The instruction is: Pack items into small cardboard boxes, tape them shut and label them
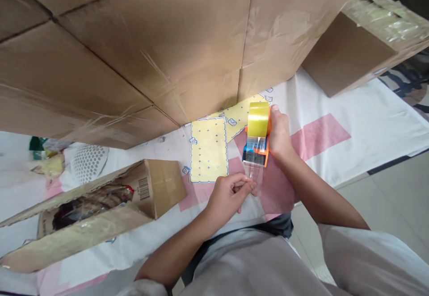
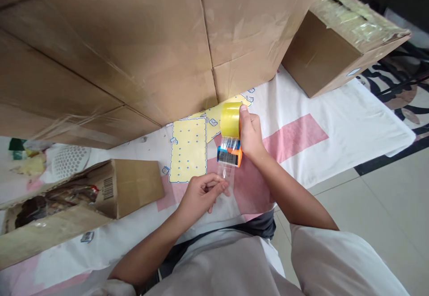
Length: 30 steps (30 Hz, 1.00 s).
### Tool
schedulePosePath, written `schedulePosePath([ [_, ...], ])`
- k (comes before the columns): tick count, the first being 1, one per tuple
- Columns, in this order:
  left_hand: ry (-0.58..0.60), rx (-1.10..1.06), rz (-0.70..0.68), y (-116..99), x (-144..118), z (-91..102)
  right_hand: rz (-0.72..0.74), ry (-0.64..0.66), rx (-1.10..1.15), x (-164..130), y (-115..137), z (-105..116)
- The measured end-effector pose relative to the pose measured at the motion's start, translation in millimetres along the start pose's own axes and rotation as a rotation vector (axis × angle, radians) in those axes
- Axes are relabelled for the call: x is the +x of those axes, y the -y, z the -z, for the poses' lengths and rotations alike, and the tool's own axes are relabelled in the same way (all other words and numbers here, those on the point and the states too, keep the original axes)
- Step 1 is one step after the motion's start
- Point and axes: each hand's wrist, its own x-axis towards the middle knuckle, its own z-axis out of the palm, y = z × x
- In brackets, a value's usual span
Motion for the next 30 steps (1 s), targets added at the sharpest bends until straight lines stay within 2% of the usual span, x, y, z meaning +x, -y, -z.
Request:
schedulePosePath([
  [7,-0.031,-0.028,-0.025,-1,5,5.6,-0.215,0.041,0.252,-17,21,-17],
  [10,-0.041,-0.072,-0.081,-5,9,14.5,-0.248,0.161,0.262,-27,24,-22],
  [13,-0.002,-0.095,-0.095,-12,11,27.6,-0.175,0.319,0.199,-33,19,-20],
  [16,-0.046,-0.128,-0.170,-19,10,36.1,0.013,0.373,0.108,-38,12,-17],
  [19,-0.064,-0.139,-0.192,-22,7,35.9,0.084,0.351,0.096,-45,4,-18],
  [24,-0.001,-0.119,-0.177,-21,6,31.0,-0.087,0.245,0.230,-54,-2,-24],
  [30,0.044,-0.088,-0.230,-20,9,25.7,-0.230,0.176,0.344,-53,13,-31],
])
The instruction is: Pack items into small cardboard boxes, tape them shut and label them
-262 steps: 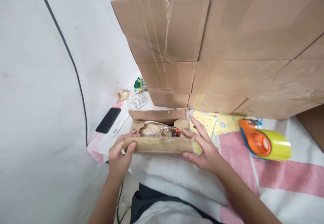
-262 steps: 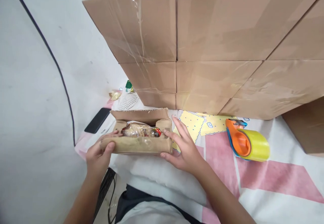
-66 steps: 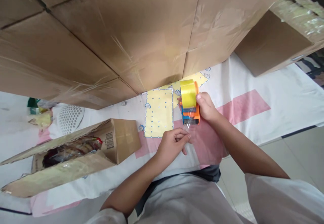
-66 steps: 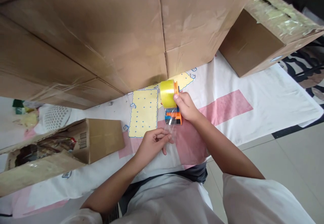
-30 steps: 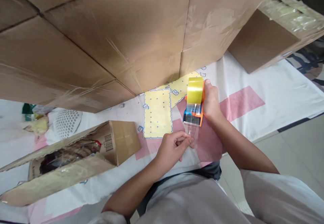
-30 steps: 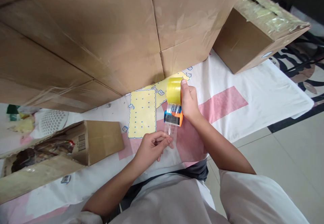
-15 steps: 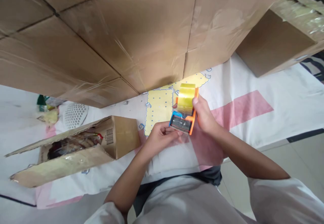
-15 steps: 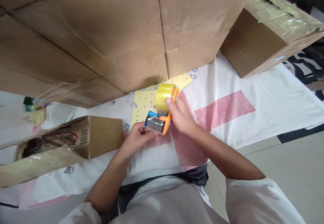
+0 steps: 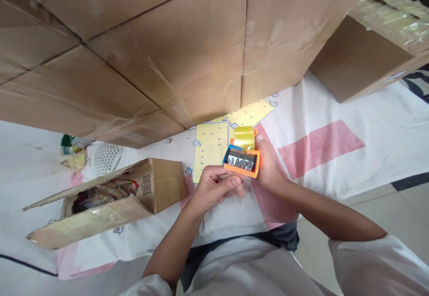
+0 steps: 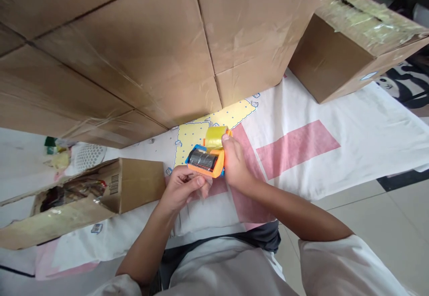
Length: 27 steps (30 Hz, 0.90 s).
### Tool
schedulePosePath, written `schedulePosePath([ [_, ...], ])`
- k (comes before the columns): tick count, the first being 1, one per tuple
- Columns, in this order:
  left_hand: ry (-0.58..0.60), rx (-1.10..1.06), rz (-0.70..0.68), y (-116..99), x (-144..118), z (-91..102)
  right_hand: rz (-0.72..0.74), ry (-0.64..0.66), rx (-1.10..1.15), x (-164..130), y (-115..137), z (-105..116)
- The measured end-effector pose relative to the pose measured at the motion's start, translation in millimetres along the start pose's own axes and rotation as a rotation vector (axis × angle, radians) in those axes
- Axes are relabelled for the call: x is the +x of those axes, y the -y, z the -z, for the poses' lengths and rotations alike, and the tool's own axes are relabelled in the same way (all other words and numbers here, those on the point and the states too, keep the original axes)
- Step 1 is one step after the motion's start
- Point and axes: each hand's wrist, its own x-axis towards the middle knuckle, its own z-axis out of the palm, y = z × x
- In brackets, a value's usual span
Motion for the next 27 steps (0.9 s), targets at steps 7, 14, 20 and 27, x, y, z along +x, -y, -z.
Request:
schedulePosePath([
  [7,-0.031,-0.008,-0.017,3,1,6.2,0.031,-0.058,-0.038,15,29,13],
  [14,-0.179,-0.052,-0.087,-3,-8,19.2,0.356,-0.037,-0.698,27,40,39],
  [20,-0.214,-0.045,-0.226,-12,-19,27.5,0.280,0.242,-1.054,9,42,62],
  [27,-0.230,-0.002,-0.344,-18,-38,26.8,0.223,0.238,-1.186,-49,75,87],
])
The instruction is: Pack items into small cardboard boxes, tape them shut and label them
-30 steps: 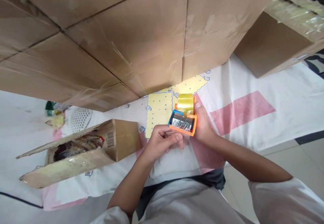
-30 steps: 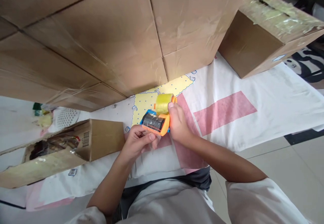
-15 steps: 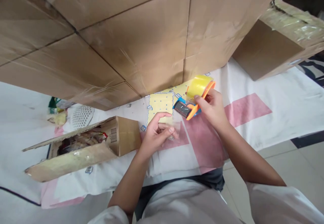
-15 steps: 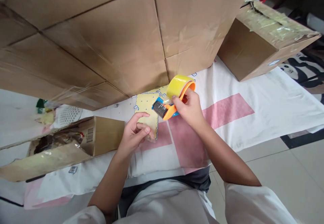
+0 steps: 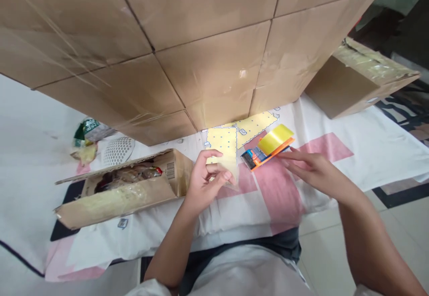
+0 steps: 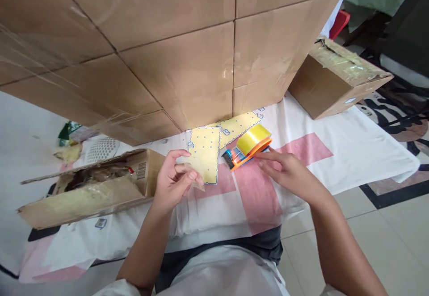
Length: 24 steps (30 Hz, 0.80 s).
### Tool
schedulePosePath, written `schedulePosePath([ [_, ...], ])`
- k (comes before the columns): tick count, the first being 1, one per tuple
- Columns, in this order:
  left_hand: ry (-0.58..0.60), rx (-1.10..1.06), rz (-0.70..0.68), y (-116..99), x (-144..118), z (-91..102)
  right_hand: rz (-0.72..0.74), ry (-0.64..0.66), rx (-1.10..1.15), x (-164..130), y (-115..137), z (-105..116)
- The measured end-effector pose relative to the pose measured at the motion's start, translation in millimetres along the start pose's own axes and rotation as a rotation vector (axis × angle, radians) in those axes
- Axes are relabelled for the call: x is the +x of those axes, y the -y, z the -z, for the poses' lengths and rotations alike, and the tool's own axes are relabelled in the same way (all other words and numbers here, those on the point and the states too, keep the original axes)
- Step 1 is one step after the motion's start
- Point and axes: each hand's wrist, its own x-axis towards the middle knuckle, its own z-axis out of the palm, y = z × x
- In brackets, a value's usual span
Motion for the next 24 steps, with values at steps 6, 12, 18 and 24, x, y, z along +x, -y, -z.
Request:
schedulePosePath([
  [6,0.076,0.013,-0.016,-3,-23,-11.8,0.273,-0.070,0.035,-17,84,-6],
  [12,0.095,0.221,0.056,-18,-61,1.9,0.618,0.161,-0.018,-2,145,-35],
  [18,-0.050,0.456,0.072,-8,-112,48.5,0.539,-0.271,-0.043,-19,164,3],
  [24,-0.486,1.128,-0.618,-32,-131,108.3,0.521,0.112,-0.052,28,198,-29],
])
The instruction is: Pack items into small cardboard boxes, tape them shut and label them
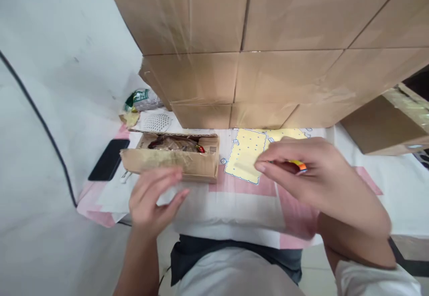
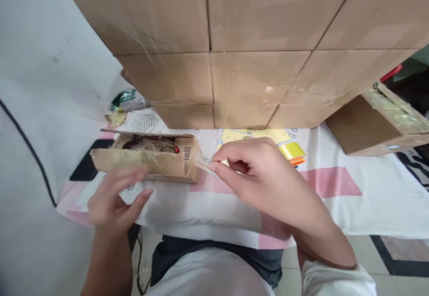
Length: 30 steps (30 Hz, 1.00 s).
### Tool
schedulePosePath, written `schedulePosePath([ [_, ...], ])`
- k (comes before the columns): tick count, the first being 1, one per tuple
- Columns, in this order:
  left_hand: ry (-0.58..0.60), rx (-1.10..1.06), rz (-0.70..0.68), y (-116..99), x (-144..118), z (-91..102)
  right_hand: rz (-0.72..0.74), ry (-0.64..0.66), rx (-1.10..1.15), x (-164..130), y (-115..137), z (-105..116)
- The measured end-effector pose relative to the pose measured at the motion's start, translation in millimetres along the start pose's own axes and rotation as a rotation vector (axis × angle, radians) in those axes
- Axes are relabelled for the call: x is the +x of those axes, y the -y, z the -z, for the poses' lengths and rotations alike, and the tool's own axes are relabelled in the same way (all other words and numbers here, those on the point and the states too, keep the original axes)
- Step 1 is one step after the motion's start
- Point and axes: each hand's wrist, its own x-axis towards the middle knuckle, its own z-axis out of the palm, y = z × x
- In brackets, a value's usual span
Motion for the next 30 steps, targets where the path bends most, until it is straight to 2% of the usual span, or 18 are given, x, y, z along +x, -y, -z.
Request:
schedulePosePath([
  [1,0.031,0.178,0.002,7,8,5.1,0.004,0.055,0.017,11,4,-6],
  [3,0.190,0.435,0.020,19,23,9.0,0.028,0.192,0.106,29,12,-14],
  [5,0.305,0.535,0.035,26,31,5.8,0.076,0.385,0.282,46,18,-19],
  [7,0.328,0.551,0.041,27,32,-0.8,0.113,0.555,0.452,65,18,-26],
  [8,0.314,0.552,0.050,27,30,-4.1,0.116,0.590,0.500,75,16,-32],
  [10,0.275,0.556,0.070,24,25,-9.5,0.079,0.532,0.488,96,9,-48],
  [13,0.240,0.567,0.100,18,18,-13.6,-0.021,0.360,0.289,119,-4,-71],
  [15,0.235,0.571,0.113,15,16,-15.2,-0.055,0.315,0.175,125,-10,-79],
  [19,0.206,0.569,0.127,13,15,-19.4,-0.101,0.303,0.111,125,-16,-75],
  [21,0.189,0.565,0.129,14,15,-21.9,-0.112,0.312,0.175,124,-16,-68],
  [23,0.173,0.552,0.128,15,14,-24.1,-0.054,0.417,0.356,122,-15,-60],
  [25,0.166,0.529,0.129,18,13,-25.6,0.053,0.613,0.564,121,-14,-58],
  [26,0.168,0.517,0.128,19,12,-26.1,0.092,0.696,0.619,122,-14,-60],
  [27,0.164,0.512,0.124,20,11,-26.5,0.103,0.727,0.613,123,-15,-63],
  [28,0.160,0.514,0.121,20,11,-26.7,0.084,0.688,0.541,124,-16,-69],
  [30,0.151,0.537,0.115,20,10,-26.9,-0.007,0.478,0.273,128,-20,-82],
])
